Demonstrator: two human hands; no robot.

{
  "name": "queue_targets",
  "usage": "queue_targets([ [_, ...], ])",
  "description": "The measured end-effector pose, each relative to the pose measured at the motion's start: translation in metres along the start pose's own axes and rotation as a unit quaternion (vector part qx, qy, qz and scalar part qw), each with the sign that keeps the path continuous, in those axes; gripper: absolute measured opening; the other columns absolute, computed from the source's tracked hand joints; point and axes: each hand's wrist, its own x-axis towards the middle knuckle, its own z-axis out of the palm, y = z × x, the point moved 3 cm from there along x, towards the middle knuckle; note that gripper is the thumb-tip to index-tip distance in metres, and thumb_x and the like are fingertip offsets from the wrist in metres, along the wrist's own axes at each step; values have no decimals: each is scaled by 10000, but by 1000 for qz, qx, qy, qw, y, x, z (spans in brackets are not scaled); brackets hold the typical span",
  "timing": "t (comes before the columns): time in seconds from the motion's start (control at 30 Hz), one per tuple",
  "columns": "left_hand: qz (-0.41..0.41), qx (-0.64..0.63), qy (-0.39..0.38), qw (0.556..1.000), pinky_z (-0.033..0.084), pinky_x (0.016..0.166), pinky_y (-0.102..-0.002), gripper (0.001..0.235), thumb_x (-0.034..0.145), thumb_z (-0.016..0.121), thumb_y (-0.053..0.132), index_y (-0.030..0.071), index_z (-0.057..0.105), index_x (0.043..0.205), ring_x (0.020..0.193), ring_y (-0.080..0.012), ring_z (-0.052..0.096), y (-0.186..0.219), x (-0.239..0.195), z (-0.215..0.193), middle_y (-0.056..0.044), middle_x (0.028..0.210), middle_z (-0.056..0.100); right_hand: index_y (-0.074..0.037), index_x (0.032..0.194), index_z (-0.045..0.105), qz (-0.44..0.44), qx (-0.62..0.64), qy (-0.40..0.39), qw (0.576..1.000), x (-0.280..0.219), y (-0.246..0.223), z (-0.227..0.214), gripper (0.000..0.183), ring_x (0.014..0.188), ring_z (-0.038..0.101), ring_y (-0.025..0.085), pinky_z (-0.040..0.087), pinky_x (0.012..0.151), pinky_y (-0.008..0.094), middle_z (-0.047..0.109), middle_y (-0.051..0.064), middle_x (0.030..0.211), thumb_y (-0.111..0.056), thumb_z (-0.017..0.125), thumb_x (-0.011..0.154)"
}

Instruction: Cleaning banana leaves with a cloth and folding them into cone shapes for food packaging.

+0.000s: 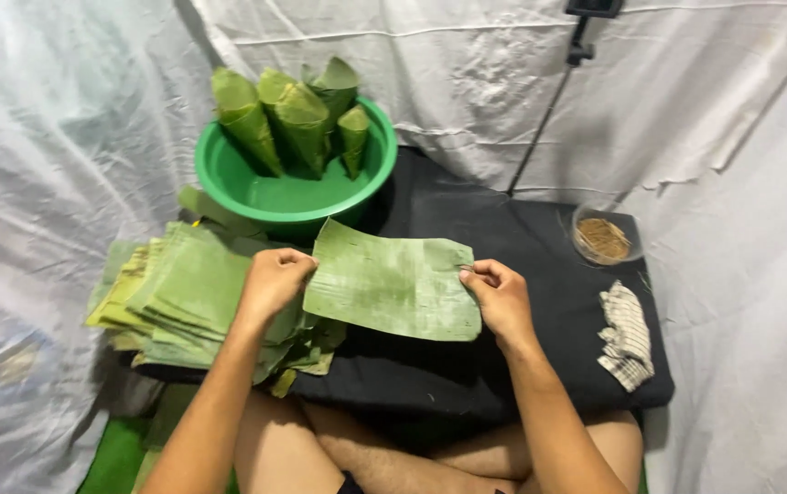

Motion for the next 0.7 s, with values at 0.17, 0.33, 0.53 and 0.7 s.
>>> queue_targets([
  [0.17, 14, 15, -59, 998, 544, 723, -375, 260, 749, 707, 304, 128, 824, 901, 741, -300, 726, 47, -22, 54, -121, 640, 726, -120, 980, 798, -4, 9, 46, 999, 8, 21, -61, 178, 654, 661, 103, 556, 566, 243, 754, 36, 801, -157, 784, 807],
  [0.33, 26, 67, -104, 992, 558, 786, -399, 257, 786, 699, 361, 170, 834, 893, 829, -323, 752, 73, -35, 102, -103, 635, 735, -124, 999, 790, 9, -1, 96, 995, 11, 39, -114, 193, 670, 675, 102, 570, 586, 243, 761, 38, 823, -153, 787, 808],
  [0.53, 70, 146, -112, 980, 571, 806, -464, 215, 832, 683, 363, 213, 834, 866, 909, -387, 739, 71, -37, 149, -94, 751, 770, -98, 1108, 758, 9, -22, 121, 992, 13, 47, -148, 341, 732, 680, 92, 574, 656, 231, 760, 39, 865, -104, 774, 768],
  [0.7, 143, 255, -71, 954, 582, 769, -507, 235, 868, 673, 348, 143, 786, 845, 866, -417, 738, 64, -49, 162, -164, 792, 761, -271, 1144, 753, 28, -206, 115, 971, 16, 66, -146, 378, 893, 748, 121, 591, 780, 280, 792, -24, 973, -217, 754, 770],
])
